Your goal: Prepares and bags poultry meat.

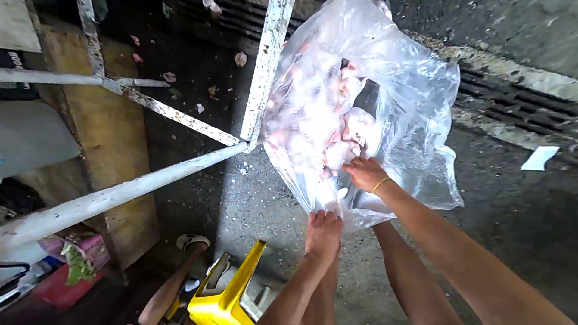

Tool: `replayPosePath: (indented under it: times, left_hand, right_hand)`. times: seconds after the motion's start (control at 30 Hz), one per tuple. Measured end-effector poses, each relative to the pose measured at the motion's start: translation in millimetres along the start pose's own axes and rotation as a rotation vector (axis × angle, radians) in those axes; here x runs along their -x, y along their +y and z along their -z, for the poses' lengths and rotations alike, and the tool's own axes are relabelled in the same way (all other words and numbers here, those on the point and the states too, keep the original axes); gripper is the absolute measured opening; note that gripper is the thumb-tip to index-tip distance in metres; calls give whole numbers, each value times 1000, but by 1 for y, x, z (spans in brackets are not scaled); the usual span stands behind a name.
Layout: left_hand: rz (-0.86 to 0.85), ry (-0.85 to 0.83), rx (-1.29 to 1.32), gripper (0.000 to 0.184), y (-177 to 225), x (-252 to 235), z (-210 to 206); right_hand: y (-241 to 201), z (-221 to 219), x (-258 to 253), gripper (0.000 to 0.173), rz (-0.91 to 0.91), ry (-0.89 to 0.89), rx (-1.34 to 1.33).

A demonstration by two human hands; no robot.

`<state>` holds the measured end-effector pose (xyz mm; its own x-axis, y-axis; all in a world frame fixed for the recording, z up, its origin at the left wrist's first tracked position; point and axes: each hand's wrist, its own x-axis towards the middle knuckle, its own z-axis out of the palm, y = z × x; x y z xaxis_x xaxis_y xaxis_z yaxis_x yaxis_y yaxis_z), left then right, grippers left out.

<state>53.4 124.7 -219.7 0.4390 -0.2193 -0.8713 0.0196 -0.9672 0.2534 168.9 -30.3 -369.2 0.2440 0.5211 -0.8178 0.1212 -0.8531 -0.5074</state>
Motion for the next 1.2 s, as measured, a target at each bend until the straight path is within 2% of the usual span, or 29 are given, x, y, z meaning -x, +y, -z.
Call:
replayPosePath:
  times: [0.17, 0.33, 0.37, 0.5, 0.63, 0.8, 0.9, 1.0, 1.1, 1.2]
  left_hand:
    - [9, 274, 35, 18, 0, 14, -9]
    - [11, 241, 48, 14, -1, 21, -2]
    - [5, 242, 73, 13, -3, 23, 1]
    - [-36, 374, 156, 10, -15, 30, -6]
    - [-18, 343, 209, 16, -18, 35, -12]
    - [23, 332, 240, 22, -11, 34, -9]
    - [59, 267, 249, 25, -8, 44, 1]
    - [75, 288, 278, 26, -3, 63, 16]
    - [72, 332, 308, 32, -5, 75, 34]
    - [42, 321, 329, 37, 2, 86, 47]
  right_hand:
    - [-12, 5, -11, 46, 23, -97, 48]
    - [-52, -2, -8, 49, -171, -92, 70]
    - [-53, -2, -9, 51, -222, -98, 67]
    - [-24, -4, -8, 36, -307, -55, 90]
    - [-8, 26, -5, 30, -255, -159, 236]
    - [-17, 73, 7, 34, -97, -251, 375]
    - [-47, 91, 25, 34, -115, -221, 361]
    - [-74, 116, 58, 41, -126, -209, 297]
    - [-101, 156, 108, 48, -146, -218, 210]
    - [-111, 172, 161, 46, -206, -221, 97]
